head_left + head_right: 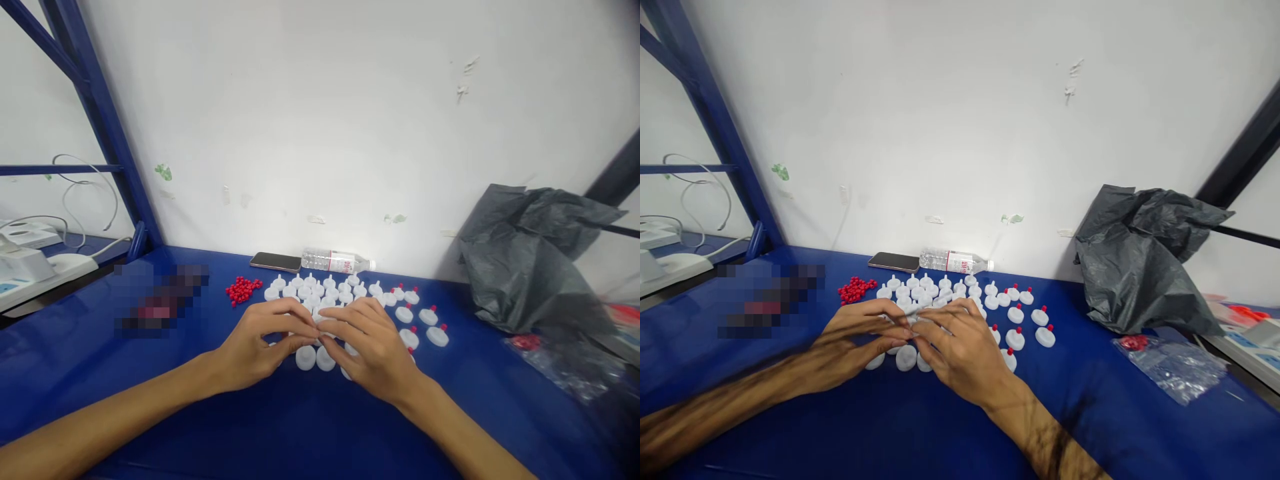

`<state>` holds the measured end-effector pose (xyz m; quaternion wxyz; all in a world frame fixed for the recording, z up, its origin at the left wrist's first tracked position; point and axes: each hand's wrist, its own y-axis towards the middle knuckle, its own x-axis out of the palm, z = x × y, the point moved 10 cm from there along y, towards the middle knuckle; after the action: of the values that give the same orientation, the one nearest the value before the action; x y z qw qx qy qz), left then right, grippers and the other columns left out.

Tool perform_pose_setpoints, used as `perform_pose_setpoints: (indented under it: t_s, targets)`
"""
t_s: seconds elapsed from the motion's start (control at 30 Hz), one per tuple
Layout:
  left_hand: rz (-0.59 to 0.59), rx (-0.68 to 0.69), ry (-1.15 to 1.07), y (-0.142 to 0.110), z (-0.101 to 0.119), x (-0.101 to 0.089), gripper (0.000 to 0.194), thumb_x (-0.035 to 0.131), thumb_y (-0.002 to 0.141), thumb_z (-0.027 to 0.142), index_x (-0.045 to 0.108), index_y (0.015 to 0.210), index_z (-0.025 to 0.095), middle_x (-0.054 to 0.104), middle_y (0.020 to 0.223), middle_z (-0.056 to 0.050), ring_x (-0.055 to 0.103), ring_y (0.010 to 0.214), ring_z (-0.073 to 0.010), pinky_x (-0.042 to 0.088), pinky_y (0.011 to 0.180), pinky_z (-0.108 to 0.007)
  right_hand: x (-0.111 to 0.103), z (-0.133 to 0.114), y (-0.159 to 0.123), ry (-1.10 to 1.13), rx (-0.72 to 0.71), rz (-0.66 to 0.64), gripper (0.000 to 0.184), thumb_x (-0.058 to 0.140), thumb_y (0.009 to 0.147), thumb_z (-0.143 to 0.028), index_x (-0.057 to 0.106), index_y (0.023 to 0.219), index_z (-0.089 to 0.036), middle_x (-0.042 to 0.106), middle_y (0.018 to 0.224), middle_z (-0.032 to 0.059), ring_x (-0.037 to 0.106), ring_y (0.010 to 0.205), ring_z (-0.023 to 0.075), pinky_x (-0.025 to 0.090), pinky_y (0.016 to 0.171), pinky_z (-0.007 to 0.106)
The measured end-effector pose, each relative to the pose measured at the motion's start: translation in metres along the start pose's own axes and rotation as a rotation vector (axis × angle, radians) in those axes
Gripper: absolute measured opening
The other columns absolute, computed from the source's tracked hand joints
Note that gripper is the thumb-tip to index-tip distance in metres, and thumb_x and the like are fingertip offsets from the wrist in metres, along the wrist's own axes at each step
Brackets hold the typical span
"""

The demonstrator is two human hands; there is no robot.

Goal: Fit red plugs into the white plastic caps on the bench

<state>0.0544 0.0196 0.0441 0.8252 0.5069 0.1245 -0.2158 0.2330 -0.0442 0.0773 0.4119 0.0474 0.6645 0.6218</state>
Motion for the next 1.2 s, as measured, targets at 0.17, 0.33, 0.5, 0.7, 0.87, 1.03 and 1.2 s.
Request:
perform_pose_setpoints:
  t_s: [0.17,0.33,0.5,0.7,0.87,1.03,1.2]
  targets:
    - [-0.017,-0.03,-0.029,0.002,0.01,-0.002,0.056,0.1,0.113,0.03,0.085,0.166,0.036,0.088,0.135,-0.009,0.082,0.09,-0.0169,0.065,0.058,-0.018,-0.006,-0.015,0.001,0.028,-0.091,0.007,0.021,0.081,0.116,-0.01,0.093,0.124,-0.026,0.104,0.127,0.005,0.091,0.08,0.0188,0.076,0.075,0.036]
    - [-0.161,-0.043,-0.003,0.002,0.015,0.006,0.071,0.088,0.109,0.036,0.077,0.179,0.039,0.094,0.137,-0.007,0.087,0.093,-0.0234,0.076,0.068,-0.029,-0.009,-0.031,0.003,-0.006,-0.137,0.0,0.024,0.085,0.115,-0.012,0.099,0.122,-0.03,0.104,0.125,0.003,0.087,0.072,0.0172,0.074,0.063,0.031]
    - [-0.269,-0.186,-0.04,0.0,0.004,0.016,0.046,0.083,0.103,0.036,0.087,0.149,0.034,0.094,0.106,0.0,0.081,0.073,-0.0214,0.075,0.066,-0.031,-0.008,-0.037,0.004,-0.04,-0.189,0.003,0.034,0.071,0.124,-0.009,0.101,0.114,-0.023,0.104,0.117,0.0037,0.081,0.061,0.0139,0.066,0.051,0.029]
    - [-0.264,-0.251,-0.048,-0.003,-0.004,0.017,0.047,0.092,0.093,0.037,0.088,0.14,0.036,0.093,0.105,-0.001,0.085,0.079,-0.0247,0.072,0.062,-0.034,-0.006,-0.036,0.004,0.001,-0.182,-0.05,0.036,0.068,0.128,-0.012,0.101,0.118,-0.022,0.104,0.12,0.0053,0.077,0.057,0.0121,0.064,0.049,0.028]
    - [-0.236,-0.245,-0.136,-0.004,-0.007,0.02,0.042,0.094,0.091,0.033,0.081,0.131,0.031,0.09,0.096,0.002,0.081,0.067,-0.019,0.068,0.061,-0.03,-0.006,-0.039,0.007,0.006,-0.205,-0.043,0.032,0.072,0.125,-0.009,0.1,0.113,-0.019,0.104,0.117,0.0068,0.076,0.054,0.0115,0.059,0.044,0.03]
    - [-0.242,-0.257,-0.166,-0.007,-0.013,0.022,0.042,0.095,0.091,0.027,0.081,0.131,0.03,0.085,0.083,0.007,0.079,0.059,-0.0173,0.067,0.063,-0.028,-0.006,-0.04,0.01,0.006,-0.205,-0.011,0.049,0.057,0.129,-0.006,0.097,0.104,-0.019,0.104,0.117,0.0045,0.073,0.051,0.0103,0.057,0.041,0.03]
    - [-0.211,-0.237,-0.128,-0.01,-0.012,0.017,0.047,0.098,0.089,0.026,0.084,0.134,0.03,0.083,0.076,0.009,0.082,0.06,-0.0181,0.068,0.069,-0.028,-0.004,-0.04,0.006,-0.001,-0.204,-0.039,0.035,0.072,0.124,-0.008,0.098,0.107,-0.023,0.104,0.119,0.0029,0.079,0.057,0.0119,0.059,0.044,0.03]
